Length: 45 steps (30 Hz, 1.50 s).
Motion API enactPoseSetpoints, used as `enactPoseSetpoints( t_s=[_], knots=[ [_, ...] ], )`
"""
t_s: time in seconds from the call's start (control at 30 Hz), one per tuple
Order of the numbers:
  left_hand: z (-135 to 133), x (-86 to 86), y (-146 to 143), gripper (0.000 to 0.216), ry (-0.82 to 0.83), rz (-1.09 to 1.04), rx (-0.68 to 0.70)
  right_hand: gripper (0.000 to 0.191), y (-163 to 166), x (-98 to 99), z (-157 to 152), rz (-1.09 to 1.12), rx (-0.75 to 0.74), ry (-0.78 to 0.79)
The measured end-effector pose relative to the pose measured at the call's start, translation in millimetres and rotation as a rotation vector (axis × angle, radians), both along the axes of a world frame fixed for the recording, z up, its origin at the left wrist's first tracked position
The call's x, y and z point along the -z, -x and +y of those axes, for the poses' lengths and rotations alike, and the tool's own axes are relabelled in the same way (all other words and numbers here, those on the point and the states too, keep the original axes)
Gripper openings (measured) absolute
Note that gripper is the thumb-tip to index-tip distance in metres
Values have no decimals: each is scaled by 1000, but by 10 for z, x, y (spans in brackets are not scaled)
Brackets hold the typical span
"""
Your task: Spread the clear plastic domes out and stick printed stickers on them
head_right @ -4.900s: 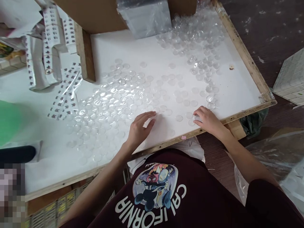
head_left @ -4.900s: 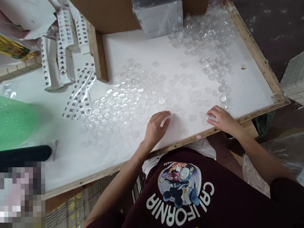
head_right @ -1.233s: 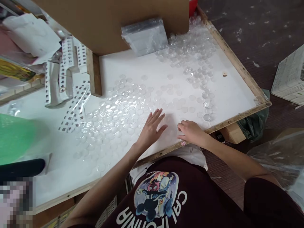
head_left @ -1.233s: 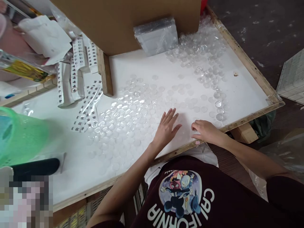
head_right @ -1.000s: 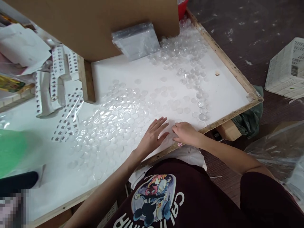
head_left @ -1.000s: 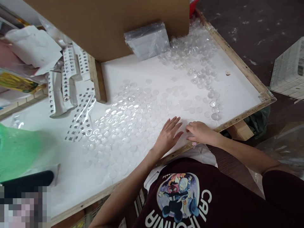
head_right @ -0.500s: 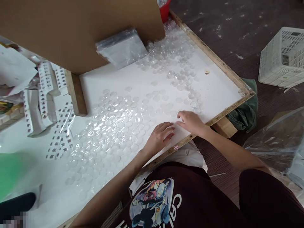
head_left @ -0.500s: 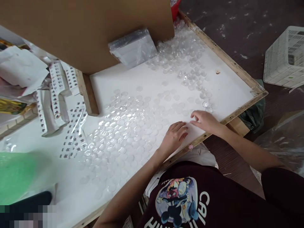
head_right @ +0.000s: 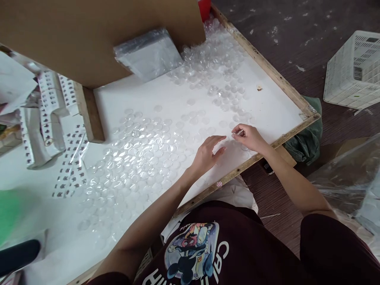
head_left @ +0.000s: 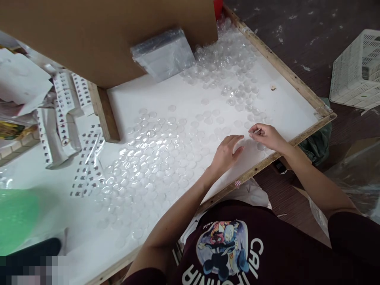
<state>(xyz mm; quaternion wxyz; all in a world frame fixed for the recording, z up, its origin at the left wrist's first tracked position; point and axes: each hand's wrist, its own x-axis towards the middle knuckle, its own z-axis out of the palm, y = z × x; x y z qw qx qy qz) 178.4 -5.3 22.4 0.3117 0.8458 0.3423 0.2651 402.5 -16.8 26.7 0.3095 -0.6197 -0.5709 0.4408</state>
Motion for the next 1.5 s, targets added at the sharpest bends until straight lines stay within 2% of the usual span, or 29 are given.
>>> enactPoseSetpoints(
  t_s=[0.1, 0.17, 0.33, 0.47, 0.63, 0.77, 0.93, 1.07, 1.27, 1.4, 1.5],
  knots=[
    [-13, 53, -75, 35, 86, -24, -76, 30, 150, -76, -67, 276, -65, 117],
    [-21, 85, -89, 29, 141, -43, -105, 28, 229, -101, -100, 325, -82, 157],
    [-44, 82, 39, 18, 261, -56, -170, 13, 288, -56, -185, 200, -68, 175],
    [-77, 37, 246, 19, 302, -8, -147, 19, 282, -64, -294, 15, -100, 106],
    [-94, 56, 384, 19, 201, 102, -126, 23, 292, -134, -379, -221, -220, 27],
    [-119, 96, 333, 23, 106, 132, -99, 19, 264, -85, -324, -342, -191, -117],
    [-185, 116, 264, 22, 7, 149, -10, 18, 235, 6, -60, -432, -162, -231],
    [-215, 146, 245, 16, -48, 175, 38, 26, 270, 85, 288, -491, -149, -332],
    [-203, 199, 216, 14, -76, 235, 11, 27, 350, 201, 677, -541, -192, -290],
    [-222, 202, 205, 17, -130, 257, -38, 28, 308, 142, 687, -439, -258, -264],
    [-237, 200, 195, 19, -168, 277, 26, 29, 176, 85, 622, -440, -210, -294]
  ],
)
